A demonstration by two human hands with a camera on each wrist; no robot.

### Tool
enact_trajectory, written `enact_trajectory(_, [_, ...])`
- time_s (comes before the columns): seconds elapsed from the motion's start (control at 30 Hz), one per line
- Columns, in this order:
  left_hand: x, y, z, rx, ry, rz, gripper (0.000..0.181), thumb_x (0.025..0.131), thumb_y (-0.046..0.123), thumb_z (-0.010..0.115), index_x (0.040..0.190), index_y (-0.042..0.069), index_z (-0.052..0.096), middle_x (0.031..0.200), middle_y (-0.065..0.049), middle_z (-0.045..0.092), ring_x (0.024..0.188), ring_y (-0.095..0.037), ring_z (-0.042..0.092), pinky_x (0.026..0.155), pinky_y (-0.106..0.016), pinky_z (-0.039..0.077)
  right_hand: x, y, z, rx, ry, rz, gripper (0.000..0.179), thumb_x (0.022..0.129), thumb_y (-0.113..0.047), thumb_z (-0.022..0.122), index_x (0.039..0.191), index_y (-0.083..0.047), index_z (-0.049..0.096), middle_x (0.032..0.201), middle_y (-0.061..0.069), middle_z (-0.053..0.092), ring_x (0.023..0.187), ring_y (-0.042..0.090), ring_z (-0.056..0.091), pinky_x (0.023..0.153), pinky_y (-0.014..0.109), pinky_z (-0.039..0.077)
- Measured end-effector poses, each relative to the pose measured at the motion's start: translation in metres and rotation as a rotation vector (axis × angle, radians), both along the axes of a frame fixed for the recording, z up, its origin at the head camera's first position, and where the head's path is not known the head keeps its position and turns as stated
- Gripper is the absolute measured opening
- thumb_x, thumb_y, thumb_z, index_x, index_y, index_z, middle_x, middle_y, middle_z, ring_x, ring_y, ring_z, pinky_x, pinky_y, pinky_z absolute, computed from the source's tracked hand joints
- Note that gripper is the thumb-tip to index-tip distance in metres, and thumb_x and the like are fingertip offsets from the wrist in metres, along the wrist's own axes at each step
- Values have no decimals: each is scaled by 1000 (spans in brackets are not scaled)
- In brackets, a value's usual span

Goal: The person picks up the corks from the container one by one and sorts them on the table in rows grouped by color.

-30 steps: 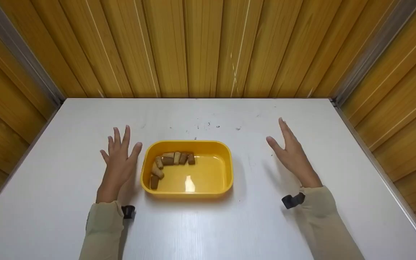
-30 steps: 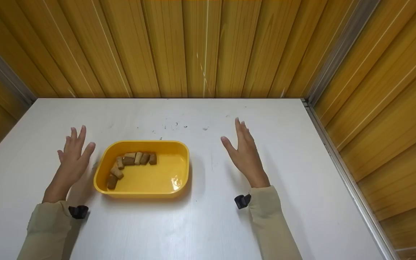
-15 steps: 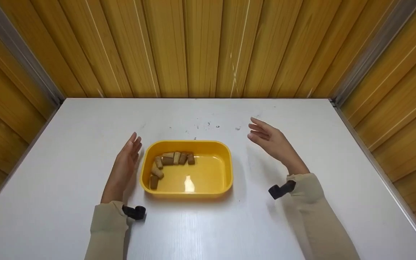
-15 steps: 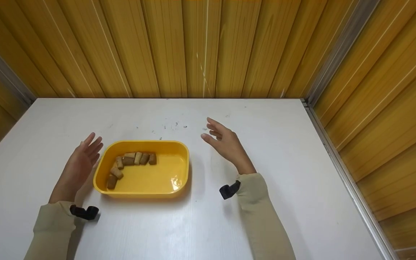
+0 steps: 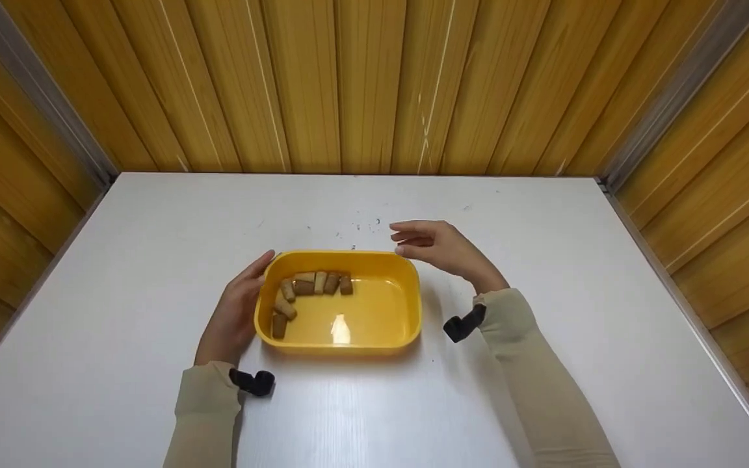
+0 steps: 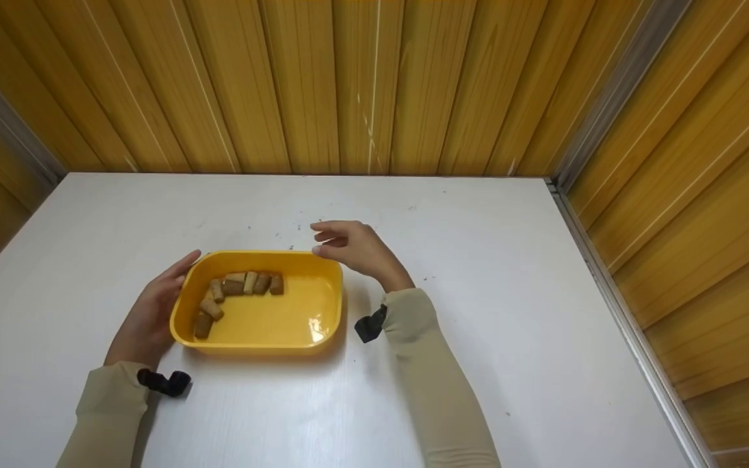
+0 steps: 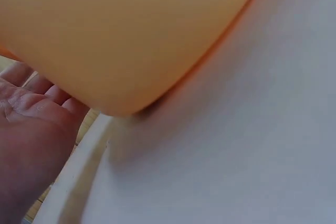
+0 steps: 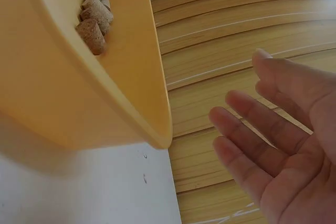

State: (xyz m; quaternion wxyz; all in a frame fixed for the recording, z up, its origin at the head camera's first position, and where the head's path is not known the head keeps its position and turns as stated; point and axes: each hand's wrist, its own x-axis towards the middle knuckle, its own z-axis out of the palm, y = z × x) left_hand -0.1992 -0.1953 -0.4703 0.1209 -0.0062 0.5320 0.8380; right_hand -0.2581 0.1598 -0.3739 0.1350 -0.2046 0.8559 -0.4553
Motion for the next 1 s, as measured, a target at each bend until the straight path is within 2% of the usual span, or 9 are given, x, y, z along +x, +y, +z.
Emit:
enact_trajectory(0.13, [1,0,0,-18,-8,26,60,93,0,37,151,15,32,160,5,24,147,-11,19,121,-32,20,-3,-14,-3,5,-5,52,43,89,-26,67,131,-16,61,127,8,64,113,22,63,100,36,51])
enact_trajectory(0.23, [3,-1,-2,-26,-1,31,62,91,-4,37,151,12,31,159,3,27,147,-11,22,121,-31,21,-4,-25,-5,14,-10,81,39,89,-21,66,127,-13,63,125,9,65,112,22,64,99,36,52])
enact_trajectory(0.57, [3,-1,-9,6,84,17,62,90,-5,38,150,8,30,158,-3,28,146,-14,25,118,-28,26,-5,-57,-11,107,-10,183,37,91,-20,64,126,-9,64,124,7,67,114,20,63,97,34,53])
enact_trajectory(0.8, [5,-2,-13,-5,116,11,61,91,-5,37,151,6,28,158,-5,28,146,-15,25,114,-24,31,-4,-76,-15,135,-26,268,37,91,-18,64,126,-7,64,126,8,65,113,18,63,97,32,52])
enact_trajectory(1.0, [6,-1,-11,-2,116,13,62,91,-5,38,151,6,28,158,-5,28,146,-15,26,113,-23,33,-7,-89,-20,168,-9,326,36,90,-14,64,125,-6,64,125,9,66,113,19,64,97,32,53])
